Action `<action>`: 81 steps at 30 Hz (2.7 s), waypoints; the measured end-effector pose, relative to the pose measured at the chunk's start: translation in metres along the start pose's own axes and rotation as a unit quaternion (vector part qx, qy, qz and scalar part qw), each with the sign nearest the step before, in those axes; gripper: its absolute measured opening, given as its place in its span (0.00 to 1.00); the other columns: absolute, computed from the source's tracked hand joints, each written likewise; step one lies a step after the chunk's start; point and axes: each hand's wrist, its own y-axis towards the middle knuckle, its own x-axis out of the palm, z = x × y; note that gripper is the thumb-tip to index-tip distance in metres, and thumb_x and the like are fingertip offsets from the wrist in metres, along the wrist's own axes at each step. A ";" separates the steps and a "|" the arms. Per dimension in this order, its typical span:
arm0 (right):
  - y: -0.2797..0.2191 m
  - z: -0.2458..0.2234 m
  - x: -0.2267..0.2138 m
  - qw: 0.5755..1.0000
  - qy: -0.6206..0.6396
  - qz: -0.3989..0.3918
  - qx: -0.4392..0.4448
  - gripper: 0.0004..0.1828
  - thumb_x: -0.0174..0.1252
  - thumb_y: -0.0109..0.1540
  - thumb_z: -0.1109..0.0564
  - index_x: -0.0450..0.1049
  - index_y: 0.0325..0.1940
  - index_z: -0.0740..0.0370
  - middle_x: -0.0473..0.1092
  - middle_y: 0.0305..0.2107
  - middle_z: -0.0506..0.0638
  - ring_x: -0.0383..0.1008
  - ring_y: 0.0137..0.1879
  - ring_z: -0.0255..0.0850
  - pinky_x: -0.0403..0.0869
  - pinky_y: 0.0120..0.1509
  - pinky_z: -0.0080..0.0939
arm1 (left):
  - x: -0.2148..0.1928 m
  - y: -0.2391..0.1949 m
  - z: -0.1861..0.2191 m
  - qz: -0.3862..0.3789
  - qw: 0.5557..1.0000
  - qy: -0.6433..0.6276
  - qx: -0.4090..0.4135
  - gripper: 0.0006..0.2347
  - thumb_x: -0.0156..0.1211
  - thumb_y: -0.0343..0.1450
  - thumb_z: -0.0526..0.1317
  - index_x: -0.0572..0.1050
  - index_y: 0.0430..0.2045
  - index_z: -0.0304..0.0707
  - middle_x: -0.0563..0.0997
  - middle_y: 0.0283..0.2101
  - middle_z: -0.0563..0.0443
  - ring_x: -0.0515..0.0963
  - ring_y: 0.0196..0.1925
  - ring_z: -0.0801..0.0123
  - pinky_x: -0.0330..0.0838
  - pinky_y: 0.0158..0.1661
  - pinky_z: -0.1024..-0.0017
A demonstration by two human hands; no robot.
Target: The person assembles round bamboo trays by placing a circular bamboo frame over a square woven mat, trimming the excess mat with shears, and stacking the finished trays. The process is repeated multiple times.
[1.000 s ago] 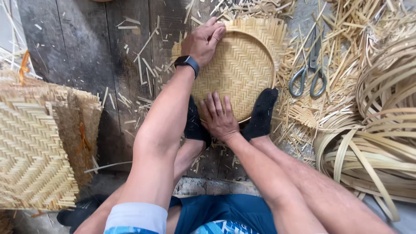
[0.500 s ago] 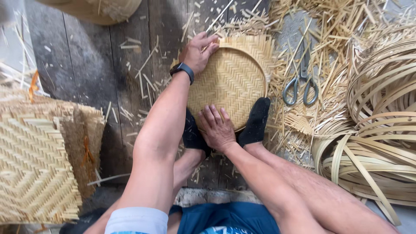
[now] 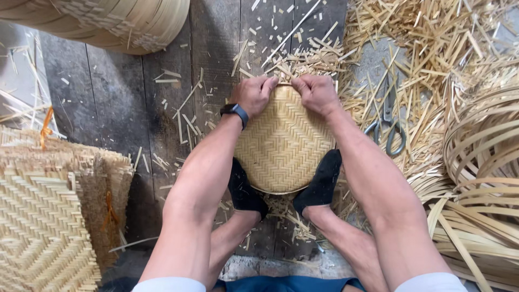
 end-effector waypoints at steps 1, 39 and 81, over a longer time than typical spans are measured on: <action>-0.009 0.000 0.003 0.999 0.028 -0.016 0.036 0.13 0.59 0.73 0.52 0.80 0.38 0.60 0.76 0.29 0.59 0.71 0.36 0.49 0.71 0.43 0.50 | 0.002 -0.002 -0.005 0.002 1.000 -0.016 0.001 0.20 0.51 0.76 0.58 0.84 0.35 0.45 0.84 0.31 0.46 0.82 0.35 0.57 0.74 0.38 0.60; -0.213 -0.023 -0.203 0.936 -0.303 0.077 0.161 0.21 0.45 0.75 0.43 0.74 0.53 0.62 0.73 0.46 0.60 0.72 0.54 0.50 0.65 0.67 0.60 | 0.037 -0.104 -0.176 0.388 0.873 -0.276 -0.101 0.18 0.61 0.73 0.50 0.82 0.40 0.30 0.86 0.37 0.46 0.82 0.40 0.69 0.74 0.46 0.69; -0.167 0.057 0.002 0.951 -0.119 0.234 -0.163 0.34 0.60 0.64 0.44 0.62 0.68 0.61 0.69 0.50 0.57 0.70 0.56 0.46 0.68 0.66 0.51 | 0.129 -0.167 -0.010 0.309 0.938 -0.052 -0.146 0.41 0.71 0.66 0.47 0.52 0.69 0.25 0.53 0.71 0.26 0.51 0.73 0.38 0.42 0.67 0.48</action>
